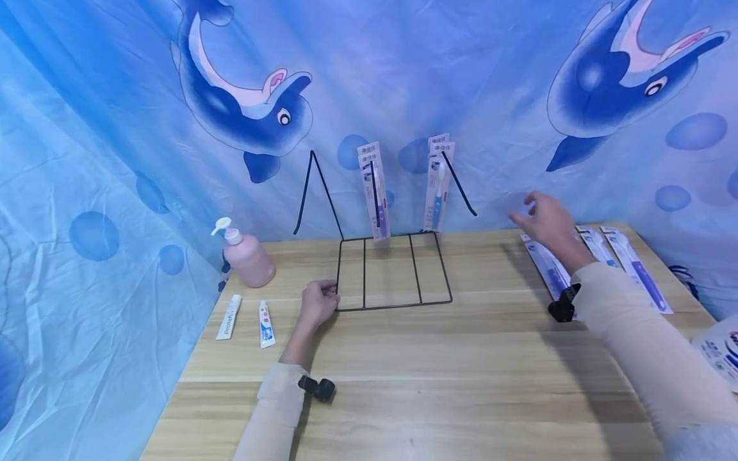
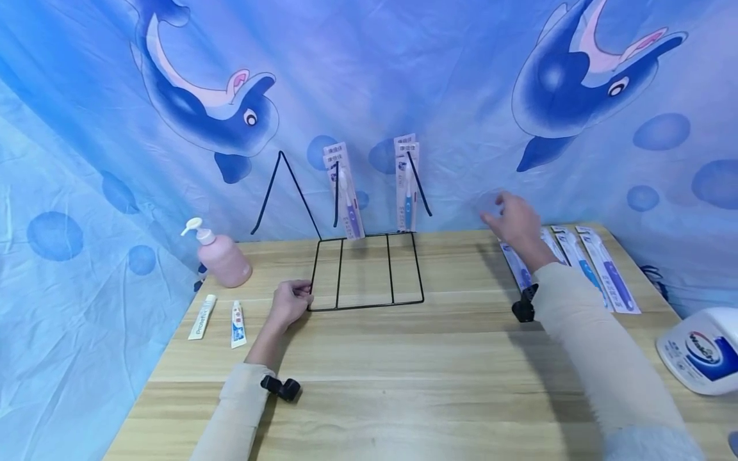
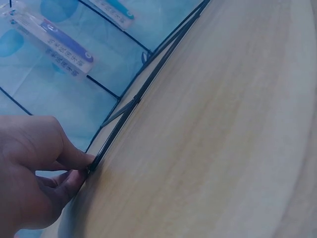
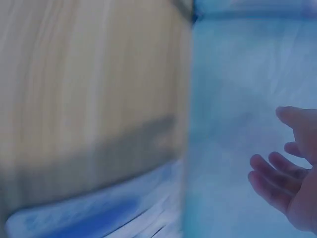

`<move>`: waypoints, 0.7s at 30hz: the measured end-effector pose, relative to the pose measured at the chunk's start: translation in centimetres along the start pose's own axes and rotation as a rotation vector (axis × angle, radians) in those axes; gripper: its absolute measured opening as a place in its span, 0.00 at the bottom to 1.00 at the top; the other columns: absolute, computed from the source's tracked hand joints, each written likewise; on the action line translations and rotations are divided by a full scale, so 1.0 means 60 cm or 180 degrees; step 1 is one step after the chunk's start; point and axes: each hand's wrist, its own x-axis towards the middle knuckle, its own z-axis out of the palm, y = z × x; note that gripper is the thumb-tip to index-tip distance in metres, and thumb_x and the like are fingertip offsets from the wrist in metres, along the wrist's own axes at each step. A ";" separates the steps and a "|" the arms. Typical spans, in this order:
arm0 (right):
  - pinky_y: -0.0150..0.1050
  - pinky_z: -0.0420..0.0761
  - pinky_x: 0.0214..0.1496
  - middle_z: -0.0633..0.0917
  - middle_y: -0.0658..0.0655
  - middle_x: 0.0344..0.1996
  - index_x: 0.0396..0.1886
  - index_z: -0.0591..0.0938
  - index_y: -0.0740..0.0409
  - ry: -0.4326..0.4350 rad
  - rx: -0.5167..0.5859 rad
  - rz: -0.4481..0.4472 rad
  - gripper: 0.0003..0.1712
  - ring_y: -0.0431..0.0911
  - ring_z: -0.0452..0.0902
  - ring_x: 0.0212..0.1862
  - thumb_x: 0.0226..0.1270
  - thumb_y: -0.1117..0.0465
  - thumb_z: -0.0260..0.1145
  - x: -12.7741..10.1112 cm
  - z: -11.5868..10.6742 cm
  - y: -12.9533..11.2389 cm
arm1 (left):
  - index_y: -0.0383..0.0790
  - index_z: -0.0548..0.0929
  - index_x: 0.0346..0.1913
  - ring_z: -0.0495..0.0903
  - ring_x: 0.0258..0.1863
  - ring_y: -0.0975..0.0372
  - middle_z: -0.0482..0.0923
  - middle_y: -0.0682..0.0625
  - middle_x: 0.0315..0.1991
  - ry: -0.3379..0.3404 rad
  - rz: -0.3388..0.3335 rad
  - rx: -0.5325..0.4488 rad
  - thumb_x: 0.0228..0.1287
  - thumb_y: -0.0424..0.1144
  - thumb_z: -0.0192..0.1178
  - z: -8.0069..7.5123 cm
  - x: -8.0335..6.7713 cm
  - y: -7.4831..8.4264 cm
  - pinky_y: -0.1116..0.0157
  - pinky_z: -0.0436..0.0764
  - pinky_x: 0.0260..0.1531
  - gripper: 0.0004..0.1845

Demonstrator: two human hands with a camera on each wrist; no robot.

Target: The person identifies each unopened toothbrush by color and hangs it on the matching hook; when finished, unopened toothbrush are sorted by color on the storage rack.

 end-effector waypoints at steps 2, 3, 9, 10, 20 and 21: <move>0.59 0.78 0.38 0.78 0.78 0.47 0.56 0.71 0.75 -0.0083 -0.0096 0.0137 0.32 0.68 0.77 0.44 0.71 0.49 0.62 -0.003 0.005 0.033 | 0.25 0.81 0.55 0.79 0.42 0.52 0.80 0.39 0.41 0.0001 0.0005 -0.0020 0.56 0.19 0.61 -0.001 0.000 -0.001 0.64 0.84 0.45 0.21; 0.59 0.78 0.37 0.77 0.79 0.47 0.56 0.72 0.77 -0.0105 -0.0124 0.0185 0.32 0.69 0.76 0.43 0.72 0.50 0.62 -0.006 0.008 0.048 | 0.24 0.81 0.54 0.79 0.42 0.52 0.80 0.39 0.41 0.0003 0.0019 -0.0019 0.56 0.19 0.61 -0.001 0.000 -0.001 0.64 0.84 0.44 0.21; 0.54 0.79 0.31 0.80 0.77 0.40 0.48 0.76 0.80 -0.0250 -0.0310 0.0382 0.26 0.63 0.78 0.35 0.70 0.55 0.61 -0.024 0.034 0.104 | 0.24 0.82 0.53 0.79 0.40 0.52 0.80 0.38 0.39 0.0037 0.0095 0.0018 0.55 0.19 0.61 -0.001 -0.001 -0.003 0.64 0.84 0.42 0.20; 0.51 0.78 0.27 0.81 0.74 0.34 0.43 0.78 0.79 -0.0296 -0.0357 0.0424 0.25 0.60 0.77 0.30 0.70 0.54 0.61 -0.026 0.038 0.108 | 0.24 0.82 0.53 0.79 0.40 0.52 0.81 0.38 0.39 0.0037 0.0107 0.0020 0.55 0.19 0.61 -0.001 -0.001 -0.003 0.64 0.84 0.42 0.19; 0.44 0.70 0.17 0.73 0.57 0.15 0.15 0.73 0.61 -0.0406 -0.0476 0.0690 0.20 0.52 0.69 0.21 0.64 0.56 0.58 -0.029 0.074 0.120 | 0.23 0.81 0.52 0.80 0.39 0.52 0.80 0.39 0.38 0.0061 0.0145 0.0054 0.55 0.19 0.61 -0.001 -0.001 -0.002 0.65 0.84 0.41 0.19; 0.45 0.70 0.17 0.73 0.57 0.15 0.14 0.71 0.59 -0.0391 -0.0479 0.0716 0.20 0.52 0.68 0.22 0.64 0.57 0.58 -0.029 0.077 0.120 | 0.23 0.81 0.53 0.79 0.39 0.52 0.80 0.39 0.38 0.0056 0.0143 0.0049 0.55 0.19 0.61 -0.001 -0.001 -0.002 0.65 0.84 0.41 0.19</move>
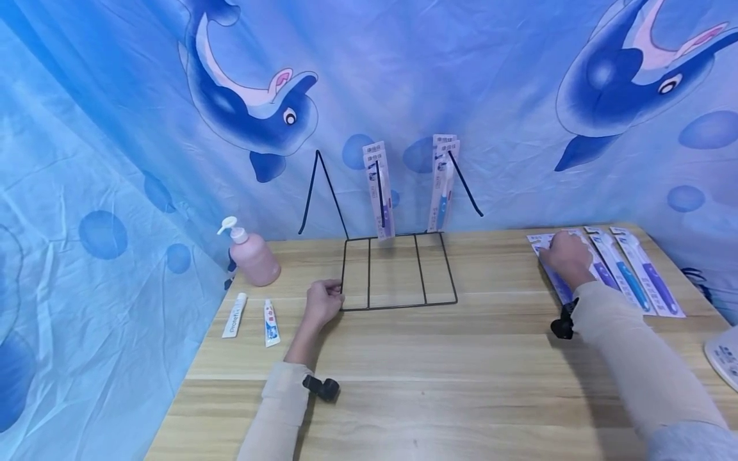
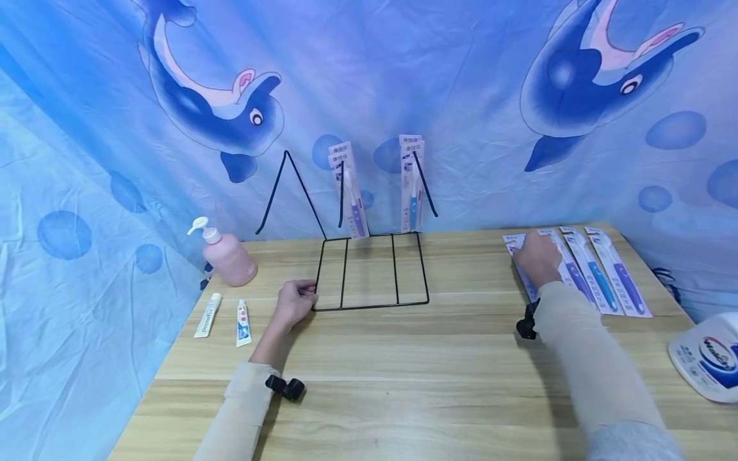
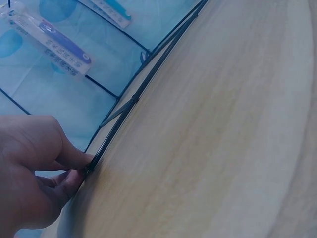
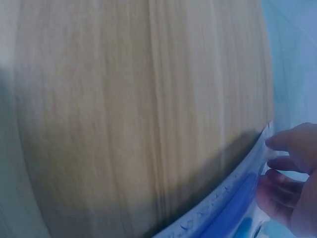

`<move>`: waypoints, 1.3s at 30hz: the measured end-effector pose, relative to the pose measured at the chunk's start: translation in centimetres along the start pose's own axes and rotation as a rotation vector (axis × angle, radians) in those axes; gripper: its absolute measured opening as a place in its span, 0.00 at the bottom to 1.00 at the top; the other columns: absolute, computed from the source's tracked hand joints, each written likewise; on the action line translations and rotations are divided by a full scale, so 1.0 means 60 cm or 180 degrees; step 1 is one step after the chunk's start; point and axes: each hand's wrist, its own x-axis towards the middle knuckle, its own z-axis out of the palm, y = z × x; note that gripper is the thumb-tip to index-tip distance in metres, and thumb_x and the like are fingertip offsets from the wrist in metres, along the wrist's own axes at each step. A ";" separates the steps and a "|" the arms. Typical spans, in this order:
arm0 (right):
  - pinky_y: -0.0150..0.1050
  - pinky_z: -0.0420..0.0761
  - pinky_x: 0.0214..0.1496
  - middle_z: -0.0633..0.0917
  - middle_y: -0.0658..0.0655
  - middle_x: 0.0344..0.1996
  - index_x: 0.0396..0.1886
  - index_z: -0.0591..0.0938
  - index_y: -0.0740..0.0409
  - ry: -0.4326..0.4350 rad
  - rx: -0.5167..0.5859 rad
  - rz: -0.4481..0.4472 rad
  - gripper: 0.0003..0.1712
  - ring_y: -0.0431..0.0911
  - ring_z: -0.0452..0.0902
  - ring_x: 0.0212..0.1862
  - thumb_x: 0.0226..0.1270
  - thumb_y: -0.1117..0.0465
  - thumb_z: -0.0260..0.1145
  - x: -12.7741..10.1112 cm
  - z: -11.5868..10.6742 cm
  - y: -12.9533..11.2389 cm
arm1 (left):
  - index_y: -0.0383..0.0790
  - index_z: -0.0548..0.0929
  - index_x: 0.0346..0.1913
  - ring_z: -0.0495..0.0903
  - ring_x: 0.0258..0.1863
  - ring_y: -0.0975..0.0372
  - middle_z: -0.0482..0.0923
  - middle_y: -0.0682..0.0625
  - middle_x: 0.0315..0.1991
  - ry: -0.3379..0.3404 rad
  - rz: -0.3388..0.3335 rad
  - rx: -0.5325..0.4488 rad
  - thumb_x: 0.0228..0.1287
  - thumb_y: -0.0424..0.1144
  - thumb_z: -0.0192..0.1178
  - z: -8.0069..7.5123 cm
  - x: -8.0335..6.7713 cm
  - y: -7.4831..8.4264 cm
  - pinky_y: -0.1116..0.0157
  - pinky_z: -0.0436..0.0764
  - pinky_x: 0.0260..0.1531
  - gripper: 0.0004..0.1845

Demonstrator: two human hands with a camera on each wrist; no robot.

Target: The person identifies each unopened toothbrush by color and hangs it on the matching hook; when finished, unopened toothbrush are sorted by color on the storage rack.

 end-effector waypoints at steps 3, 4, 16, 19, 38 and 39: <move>0.46 0.70 0.17 0.71 0.57 0.14 0.12 0.67 0.57 0.0034 0.0002 0.0030 0.19 0.53 0.67 0.22 0.63 0.58 0.56 -0.001 0.003 -0.002 | 0.23 0.81 0.53 0.79 0.40 0.52 0.80 0.39 0.39 -0.0015 -0.0002 -0.0002 0.55 0.19 0.61 0.002 0.000 0.001 0.65 0.84 0.41 0.20; 0.46 0.70 0.18 0.71 0.57 0.14 0.13 0.67 0.57 0.0044 0.0003 0.0026 0.19 0.53 0.67 0.22 0.63 0.58 0.56 -0.002 0.002 -0.005 | 0.23 0.81 0.53 0.79 0.40 0.52 0.80 0.39 0.39 -0.0020 -0.0002 0.0003 0.55 0.19 0.61 0.002 0.000 0.002 0.64 0.84 0.42 0.20; 0.46 0.67 0.19 0.73 0.60 0.15 0.16 0.70 0.61 0.0505 0.0180 -0.0353 0.18 0.55 0.70 0.21 0.64 0.59 0.59 -0.025 -0.032 -0.025 | 0.23 0.81 0.54 0.80 0.41 0.51 0.81 0.37 0.40 -0.0028 0.0010 0.0053 0.56 0.19 0.61 0.003 0.000 0.003 0.63 0.85 0.43 0.20; 0.42 0.64 0.17 0.72 0.59 0.14 0.19 0.71 0.64 0.0594 0.0269 -0.0415 0.18 0.51 0.67 0.19 0.66 0.59 0.61 -0.035 -0.051 -0.038 | 0.23 0.81 0.54 0.80 0.41 0.51 0.81 0.37 0.40 -0.0021 0.0008 0.0044 0.55 0.19 0.61 0.004 0.001 0.003 0.63 0.85 0.44 0.20; 0.44 0.75 0.22 0.85 0.70 0.37 0.42 0.82 0.69 0.1917 0.0600 -0.1731 0.14 0.61 0.82 0.29 0.62 0.62 0.68 -0.193 -0.212 -0.204 | 0.23 0.81 0.53 0.80 0.41 0.51 0.81 0.38 0.40 -0.0001 0.0038 0.0088 0.55 0.20 0.61 0.002 0.001 -0.003 0.61 0.84 0.44 0.20; 0.42 0.75 0.22 0.85 0.69 0.37 0.42 0.82 0.69 0.1978 0.0616 -0.1815 0.14 0.60 0.82 0.30 0.62 0.62 0.68 -0.204 -0.218 -0.216 | 0.23 0.81 0.53 0.80 0.41 0.51 0.81 0.38 0.40 0.0008 0.0039 0.0083 0.55 0.20 0.61 0.002 0.001 -0.003 0.62 0.84 0.44 0.20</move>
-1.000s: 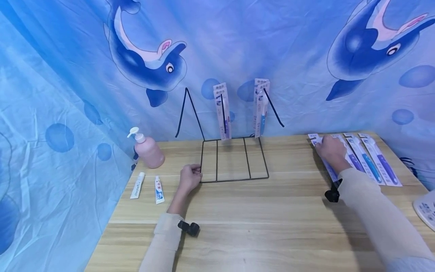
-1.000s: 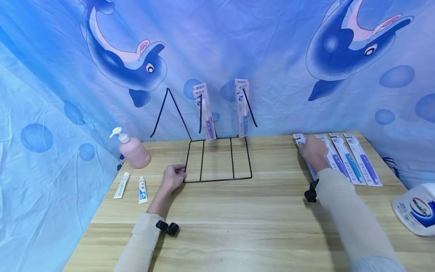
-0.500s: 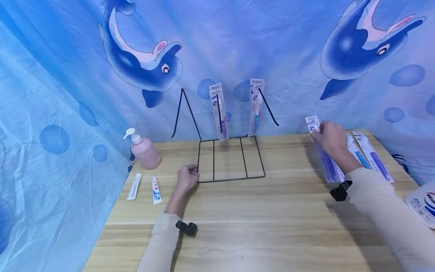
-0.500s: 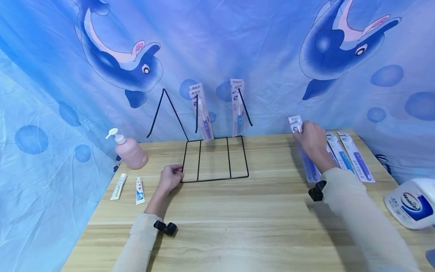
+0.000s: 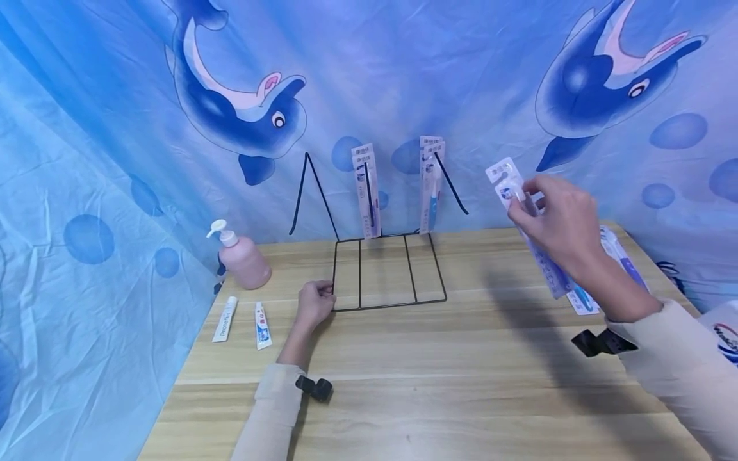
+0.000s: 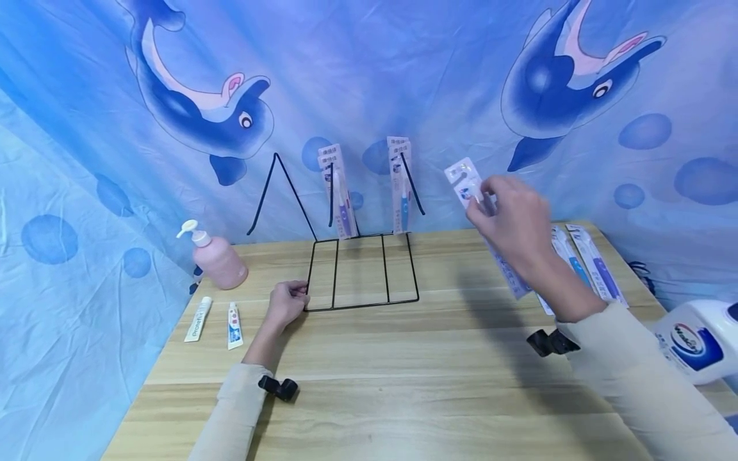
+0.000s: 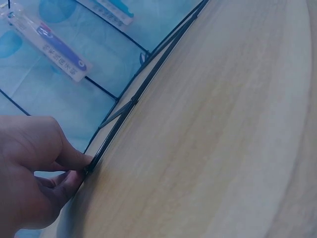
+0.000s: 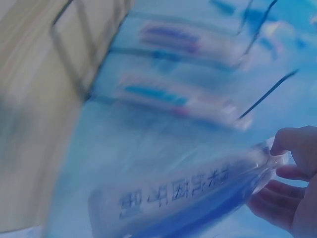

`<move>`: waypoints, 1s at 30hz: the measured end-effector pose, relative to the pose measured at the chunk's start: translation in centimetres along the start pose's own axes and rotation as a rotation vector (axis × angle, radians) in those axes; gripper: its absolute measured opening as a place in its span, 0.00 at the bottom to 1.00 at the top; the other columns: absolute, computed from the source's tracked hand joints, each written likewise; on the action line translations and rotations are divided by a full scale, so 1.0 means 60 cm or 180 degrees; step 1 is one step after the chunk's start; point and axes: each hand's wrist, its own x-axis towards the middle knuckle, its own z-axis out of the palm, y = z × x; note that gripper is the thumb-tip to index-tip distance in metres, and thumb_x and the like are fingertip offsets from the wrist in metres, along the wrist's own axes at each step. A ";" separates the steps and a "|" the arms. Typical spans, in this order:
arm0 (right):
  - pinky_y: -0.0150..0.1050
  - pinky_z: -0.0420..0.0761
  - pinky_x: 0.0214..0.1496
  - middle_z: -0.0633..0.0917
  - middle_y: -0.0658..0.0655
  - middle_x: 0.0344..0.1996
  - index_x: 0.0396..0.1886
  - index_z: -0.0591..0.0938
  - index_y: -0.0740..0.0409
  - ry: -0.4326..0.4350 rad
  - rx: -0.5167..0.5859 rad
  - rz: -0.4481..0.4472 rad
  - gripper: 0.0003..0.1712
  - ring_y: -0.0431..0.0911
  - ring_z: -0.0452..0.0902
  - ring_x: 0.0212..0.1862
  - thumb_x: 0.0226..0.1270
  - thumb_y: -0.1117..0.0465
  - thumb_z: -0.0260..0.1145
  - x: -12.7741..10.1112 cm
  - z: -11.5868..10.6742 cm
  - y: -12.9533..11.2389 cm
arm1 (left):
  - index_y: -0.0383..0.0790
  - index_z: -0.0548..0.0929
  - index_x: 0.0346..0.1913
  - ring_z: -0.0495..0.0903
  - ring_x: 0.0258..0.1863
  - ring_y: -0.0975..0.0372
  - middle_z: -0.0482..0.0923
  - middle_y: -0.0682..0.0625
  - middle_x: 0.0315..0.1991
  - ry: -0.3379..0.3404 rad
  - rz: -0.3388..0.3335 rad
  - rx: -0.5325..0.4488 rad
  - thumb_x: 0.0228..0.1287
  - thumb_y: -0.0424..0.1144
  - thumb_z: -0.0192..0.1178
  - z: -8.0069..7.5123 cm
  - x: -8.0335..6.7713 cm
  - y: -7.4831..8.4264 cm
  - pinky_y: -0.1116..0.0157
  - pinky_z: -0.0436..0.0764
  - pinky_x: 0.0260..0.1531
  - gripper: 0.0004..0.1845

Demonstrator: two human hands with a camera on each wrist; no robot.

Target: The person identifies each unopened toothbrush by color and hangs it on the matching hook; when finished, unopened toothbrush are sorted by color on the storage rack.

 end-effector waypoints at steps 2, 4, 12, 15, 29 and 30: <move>0.40 0.74 0.23 0.85 0.67 0.36 0.42 0.83 0.69 0.0129 0.0060 -0.0187 0.14 0.58 0.82 0.29 0.60 0.63 0.70 0.001 -0.008 -0.032 | 0.23 0.81 0.53 0.80 0.41 0.51 0.81 0.37 0.40 0.0014 -0.0005 -0.0019 0.55 0.20 0.61 -0.001 -0.001 -0.001 0.62 0.84 0.44 0.20; 0.38 0.75 0.22 0.86 0.65 0.34 0.40 0.84 0.68 0.0244 0.0135 -0.0396 0.13 0.56 0.82 0.27 0.59 0.64 0.71 0.002 -0.013 -0.061 | 0.23 0.81 0.53 0.80 0.40 0.51 0.81 0.37 0.40 0.0020 -0.0004 -0.0031 0.55 0.20 0.61 -0.001 -0.003 -0.002 0.63 0.84 0.43 0.20; 0.34 0.78 0.16 0.84 0.63 0.29 0.37 0.83 0.69 0.0276 0.0651 -0.0937 0.11 0.47 0.79 0.22 0.57 0.66 0.72 -0.012 0.012 -0.155 | 0.23 0.81 0.53 0.79 0.41 0.52 0.80 0.38 0.40 0.0001 -0.0014 -0.0083 0.55 0.19 0.60 0.002 -0.004 -0.002 0.64 0.84 0.43 0.19; 0.31 0.76 0.16 0.83 0.61 0.29 0.37 0.82 0.69 0.0148 0.0851 -0.0979 0.10 0.44 0.75 0.21 0.58 0.67 0.70 -0.025 0.042 -0.184 | 0.22 0.81 0.53 0.79 0.41 0.51 0.80 0.37 0.40 0.0008 0.0024 -0.0094 0.55 0.19 0.60 0.002 -0.002 -0.001 0.63 0.84 0.43 0.20; 0.31 0.71 0.16 0.81 0.58 0.29 0.36 0.83 0.64 0.0044 0.0851 -0.1111 0.10 0.43 0.71 0.22 0.56 0.63 0.70 -0.032 0.118 -0.220 | 0.23 0.82 0.52 0.81 0.39 0.52 0.82 0.39 0.38 0.0086 0.0037 -0.0080 0.54 0.19 0.61 0.002 0.002 -0.001 0.64 0.85 0.42 0.19; 0.31 0.71 0.16 0.81 0.58 0.30 0.36 0.82 0.64 0.0026 0.0851 -0.1100 0.10 0.43 0.71 0.23 0.57 0.63 0.70 -0.031 0.123 -0.219 | 0.23 0.82 0.52 0.81 0.40 0.52 0.82 0.39 0.39 0.0086 0.0039 -0.0077 0.54 0.19 0.61 0.001 0.002 -0.001 0.64 0.85 0.42 0.19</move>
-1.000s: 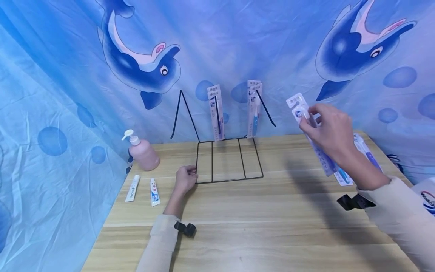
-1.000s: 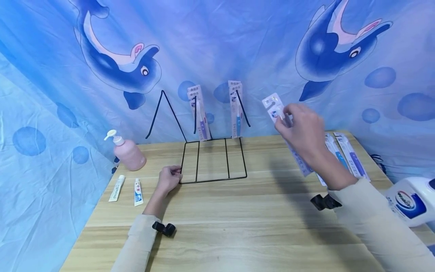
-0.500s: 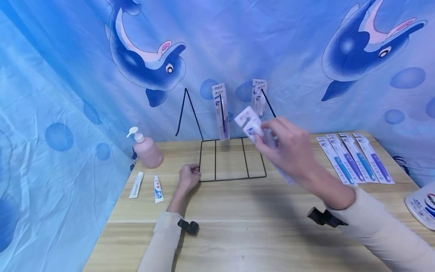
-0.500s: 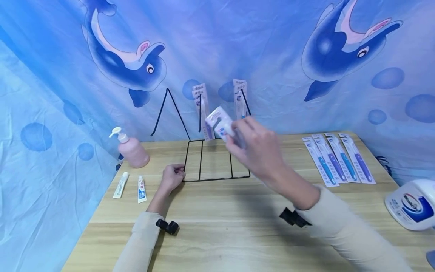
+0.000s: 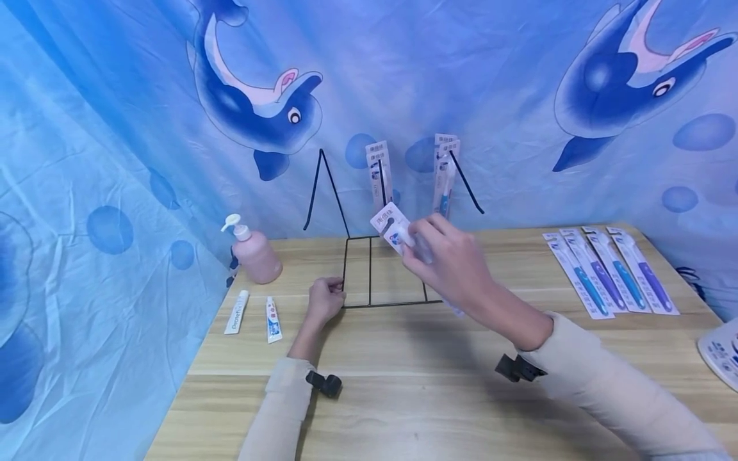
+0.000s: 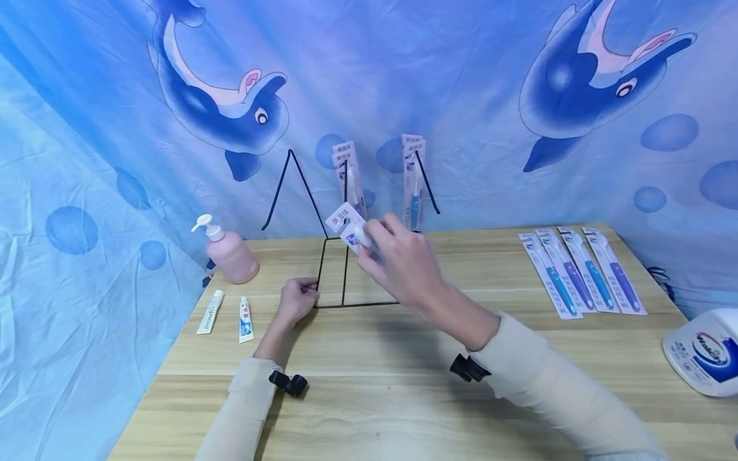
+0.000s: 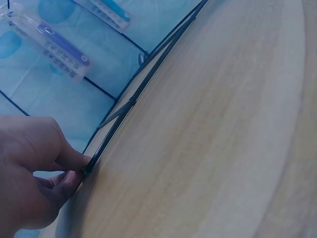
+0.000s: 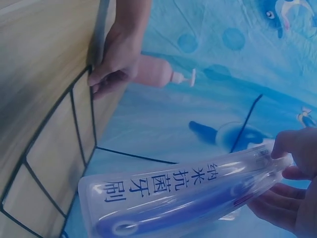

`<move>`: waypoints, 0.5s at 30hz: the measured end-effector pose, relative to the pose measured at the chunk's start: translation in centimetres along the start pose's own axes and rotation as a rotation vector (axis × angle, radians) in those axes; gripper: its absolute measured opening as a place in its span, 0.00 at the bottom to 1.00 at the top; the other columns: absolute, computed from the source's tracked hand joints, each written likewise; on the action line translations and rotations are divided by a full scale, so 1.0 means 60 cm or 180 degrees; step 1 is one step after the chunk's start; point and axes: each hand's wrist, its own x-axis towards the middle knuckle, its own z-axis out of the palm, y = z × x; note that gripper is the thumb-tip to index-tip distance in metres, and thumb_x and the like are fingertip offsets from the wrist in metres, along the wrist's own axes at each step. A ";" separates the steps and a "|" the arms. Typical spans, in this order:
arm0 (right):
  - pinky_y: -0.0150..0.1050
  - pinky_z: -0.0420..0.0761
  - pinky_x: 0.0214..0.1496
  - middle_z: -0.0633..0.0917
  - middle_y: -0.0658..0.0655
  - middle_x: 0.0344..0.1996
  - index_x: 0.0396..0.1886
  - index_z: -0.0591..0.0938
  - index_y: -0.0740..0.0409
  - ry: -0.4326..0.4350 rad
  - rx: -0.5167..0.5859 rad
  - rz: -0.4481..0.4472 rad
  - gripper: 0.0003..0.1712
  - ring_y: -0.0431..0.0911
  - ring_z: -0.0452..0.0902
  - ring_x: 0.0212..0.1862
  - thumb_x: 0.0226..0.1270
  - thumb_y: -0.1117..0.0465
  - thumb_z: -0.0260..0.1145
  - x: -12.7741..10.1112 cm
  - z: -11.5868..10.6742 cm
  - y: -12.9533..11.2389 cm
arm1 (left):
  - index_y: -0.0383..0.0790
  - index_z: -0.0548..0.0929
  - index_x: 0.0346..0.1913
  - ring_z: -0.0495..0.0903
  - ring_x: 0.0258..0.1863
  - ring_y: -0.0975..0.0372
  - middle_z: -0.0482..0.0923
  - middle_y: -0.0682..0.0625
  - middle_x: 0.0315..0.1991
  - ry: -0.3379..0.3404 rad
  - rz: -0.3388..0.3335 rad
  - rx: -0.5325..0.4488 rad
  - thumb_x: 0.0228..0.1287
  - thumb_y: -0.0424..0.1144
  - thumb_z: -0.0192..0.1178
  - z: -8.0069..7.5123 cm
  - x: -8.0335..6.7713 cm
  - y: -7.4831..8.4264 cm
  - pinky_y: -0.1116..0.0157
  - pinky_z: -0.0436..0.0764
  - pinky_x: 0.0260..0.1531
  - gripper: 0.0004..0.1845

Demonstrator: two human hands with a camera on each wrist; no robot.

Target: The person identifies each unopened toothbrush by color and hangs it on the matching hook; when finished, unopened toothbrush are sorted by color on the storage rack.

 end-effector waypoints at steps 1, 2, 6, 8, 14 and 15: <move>0.31 0.71 0.16 0.81 0.57 0.30 0.36 0.82 0.63 -0.0024 0.0002 0.0017 0.10 0.44 0.71 0.23 0.57 0.63 0.70 0.000 0.005 0.003 | 0.23 0.82 0.52 0.81 0.40 0.52 0.82 0.38 0.39 -0.0002 -0.0002 0.0007 0.54 0.19 0.61 0.000 0.000 0.000 0.63 0.85 0.43 0.19; 0.32 0.71 0.17 0.80 0.57 0.29 0.36 0.81 0.63 -0.0042 0.0002 0.0036 0.09 0.44 0.70 0.23 0.57 0.63 0.70 0.001 0.010 0.005 | 0.24 0.82 0.52 0.81 0.40 0.52 0.82 0.38 0.39 -0.0002 -0.0003 0.0010 0.54 0.19 0.61 0.000 -0.001 0.000 0.63 0.85 0.43 0.19; 0.32 0.70 0.17 0.76 0.55 0.29 0.34 0.78 0.60 -0.0140 0.0035 0.0127 0.09 0.44 0.68 0.24 0.57 0.64 0.69 0.006 0.029 0.015 | 0.24 0.82 0.52 0.81 0.40 0.52 0.82 0.38 0.39 0.0021 -0.0033 0.0013 0.54 0.20 0.61 0.000 -0.001 0.000 0.62 0.85 0.44 0.19; 0.32 0.70 0.17 0.75 0.55 0.29 0.34 0.76 0.60 -0.0174 0.0057 0.0161 0.09 0.44 0.67 0.24 0.56 0.64 0.69 0.008 0.038 0.018 | 0.24 0.82 0.52 0.81 0.40 0.52 0.82 0.38 0.39 0.0015 -0.0038 0.0010 0.54 0.20 0.61 0.001 -0.001 0.000 0.62 0.85 0.44 0.19; 0.33 0.71 0.19 0.75 0.55 0.28 0.33 0.75 0.59 -0.0264 0.0101 0.0337 0.10 0.45 0.68 0.25 0.58 0.64 0.69 0.019 0.059 0.028 | 0.23 0.82 0.51 0.81 0.39 0.53 0.82 0.39 0.38 -0.0015 -0.0007 0.0046 0.54 0.19 0.60 0.000 -0.001 0.000 0.63 0.85 0.43 0.19; 0.34 0.72 0.20 0.75 0.55 0.28 0.34 0.75 0.60 -0.0288 0.0116 0.0397 0.10 0.45 0.68 0.26 0.59 0.65 0.69 0.023 0.064 0.031 | 0.23 0.82 0.51 0.81 0.39 0.53 0.81 0.39 0.38 -0.0010 -0.0009 0.0050 0.54 0.19 0.60 -0.001 0.000 0.000 0.62 0.85 0.43 0.19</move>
